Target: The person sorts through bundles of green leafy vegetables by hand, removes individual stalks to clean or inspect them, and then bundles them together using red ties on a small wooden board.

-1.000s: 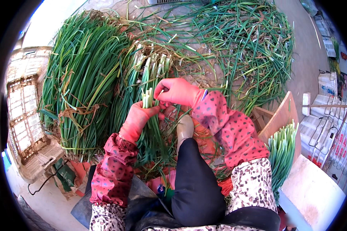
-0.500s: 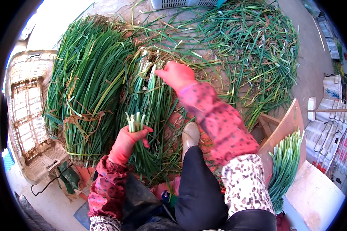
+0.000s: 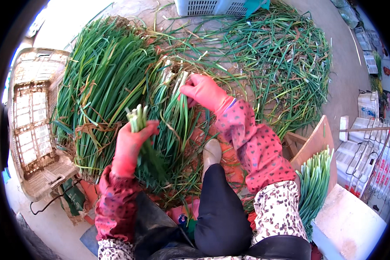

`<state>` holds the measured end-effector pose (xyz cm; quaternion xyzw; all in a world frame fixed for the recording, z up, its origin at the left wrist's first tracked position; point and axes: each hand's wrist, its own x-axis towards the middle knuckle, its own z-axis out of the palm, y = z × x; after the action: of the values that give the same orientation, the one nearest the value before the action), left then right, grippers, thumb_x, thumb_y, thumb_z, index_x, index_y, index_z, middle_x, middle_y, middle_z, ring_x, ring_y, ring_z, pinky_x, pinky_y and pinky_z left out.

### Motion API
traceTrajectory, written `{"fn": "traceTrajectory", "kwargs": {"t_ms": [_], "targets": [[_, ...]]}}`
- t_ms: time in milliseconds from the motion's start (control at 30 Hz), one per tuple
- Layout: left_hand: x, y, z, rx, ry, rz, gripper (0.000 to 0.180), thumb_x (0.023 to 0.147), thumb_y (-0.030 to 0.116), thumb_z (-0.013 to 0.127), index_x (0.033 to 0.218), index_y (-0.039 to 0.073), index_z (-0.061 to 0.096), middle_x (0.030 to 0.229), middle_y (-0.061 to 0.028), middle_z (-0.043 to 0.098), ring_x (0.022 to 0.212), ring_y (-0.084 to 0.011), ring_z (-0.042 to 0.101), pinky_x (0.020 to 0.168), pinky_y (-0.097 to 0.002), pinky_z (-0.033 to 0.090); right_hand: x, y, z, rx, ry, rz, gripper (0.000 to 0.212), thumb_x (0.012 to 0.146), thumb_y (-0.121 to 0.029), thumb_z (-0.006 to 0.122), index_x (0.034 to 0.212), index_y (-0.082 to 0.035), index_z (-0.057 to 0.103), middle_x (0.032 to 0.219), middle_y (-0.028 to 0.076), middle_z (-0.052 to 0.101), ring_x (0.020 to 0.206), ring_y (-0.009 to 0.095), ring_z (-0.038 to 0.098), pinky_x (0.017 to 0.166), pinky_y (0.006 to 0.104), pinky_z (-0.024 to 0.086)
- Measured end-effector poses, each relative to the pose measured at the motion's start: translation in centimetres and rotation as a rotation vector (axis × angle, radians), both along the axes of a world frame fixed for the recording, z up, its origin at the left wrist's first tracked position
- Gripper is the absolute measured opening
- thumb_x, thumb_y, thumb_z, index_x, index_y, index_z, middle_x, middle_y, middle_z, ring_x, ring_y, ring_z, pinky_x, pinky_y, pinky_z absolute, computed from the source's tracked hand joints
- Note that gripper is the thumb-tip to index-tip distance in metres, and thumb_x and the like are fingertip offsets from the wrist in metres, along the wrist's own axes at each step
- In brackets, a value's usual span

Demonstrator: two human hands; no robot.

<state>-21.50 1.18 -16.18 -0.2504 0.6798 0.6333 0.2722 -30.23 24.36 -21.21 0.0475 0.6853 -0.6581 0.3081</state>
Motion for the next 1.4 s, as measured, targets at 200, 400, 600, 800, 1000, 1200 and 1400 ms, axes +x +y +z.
{"fn": "traceTrajectory", "kwargs": {"t_ms": [200,400,600,800,1000,1200,1400], "targets": [[-2.1,4.3,-1.6,-0.040,0.339,-0.121,0.038,0.073,0.011,0.073,0.108,0.005,0.062,0.089,-0.0040,0.068,0.080,-0.0105,0.061,0.076,-0.0266,0.048,1.9,-1.9,3.6,0.243,0.265,0.239,0.018,0.083,-0.017,0.060,0.092,-0.002,0.059,0.077,0.008,0.065,0.066,0.012,0.063,0.061,0.0292,0.051],[-2.0,4.7,-1.6,0.270,0.103,-0.232,0.033,0.074,0.002,0.072,0.105,0.001,0.064,0.092,-0.0004,0.066,0.082,-0.0093,0.060,0.077,-0.0257,0.048,2.9,0.8,6.4,0.278,0.140,0.441,0.023,0.081,-0.019,0.061,0.098,-0.002,0.062,0.077,0.010,0.067,0.071,0.018,0.065,0.066,0.0313,0.051],[-1.8,3.7,-0.9,0.015,0.091,-0.545,0.031,0.074,0.010,0.075,0.103,0.002,0.066,0.090,0.0006,0.067,0.081,-0.0071,0.057,0.076,-0.0252,0.047,4.0,3.0,5.4,0.516,0.552,0.645,0.016,0.078,-0.018,0.062,0.086,-0.004,0.059,0.072,0.017,0.059,0.069,0.034,0.061,0.060,0.0371,0.049],[-2.0,-1.8,5.5,0.171,0.105,-0.309,0.024,0.076,0.011,0.063,0.099,0.003,0.067,0.093,-0.0057,0.068,0.080,-0.0135,0.062,0.072,-0.0284,0.049,1.1,14.4,1.2,1.521,0.067,0.937,0.025,0.080,-0.023,0.053,0.098,-0.007,0.062,0.086,0.017,0.066,0.080,0.036,0.065,0.071,0.0444,0.051],[0.3,-10.5,7.5,0.411,0.460,-0.008,0.023,0.083,0.015,0.057,0.102,0.003,0.052,0.066,-0.0057,0.053,0.065,-0.0199,0.058,0.075,-0.0380,0.051,0.7,4.1,-4.4,0.770,0.112,0.260,0.041,0.081,-0.044,0.059,0.096,-0.007,0.067,0.088,0.017,0.066,0.085,0.034,0.063,0.077,0.0430,0.049],[1.5,-6.3,3.4,0.431,0.180,-0.171,0.037,0.082,0.017,0.063,0.112,0.000,0.051,0.063,-0.0102,0.059,0.051,-0.0226,0.059,0.053,-0.0381,0.054,0.6,-3.4,-13.9,0.796,0.212,0.145,0.032,0.076,-0.029,0.063,0.092,-0.002,0.068,0.082,0.019,0.066,0.080,0.034,0.066,0.071,0.0425,0.052],[2.8,-1.8,4.2,0.029,-0.222,-0.220,0.018,0.081,0.012,0.061,0.093,-0.002,0.061,0.064,-0.0075,0.059,0.052,-0.0180,0.058,0.053,-0.0265,0.047,1.9,-1.9,-7.9,-0.222,-0.019,-0.142,0.030,0.081,-0.028,0.068,0.099,-0.004,0.068,0.083,0.005,0.067,0.074,0.015,0.064,0.059,0.0315,0.054]]}}
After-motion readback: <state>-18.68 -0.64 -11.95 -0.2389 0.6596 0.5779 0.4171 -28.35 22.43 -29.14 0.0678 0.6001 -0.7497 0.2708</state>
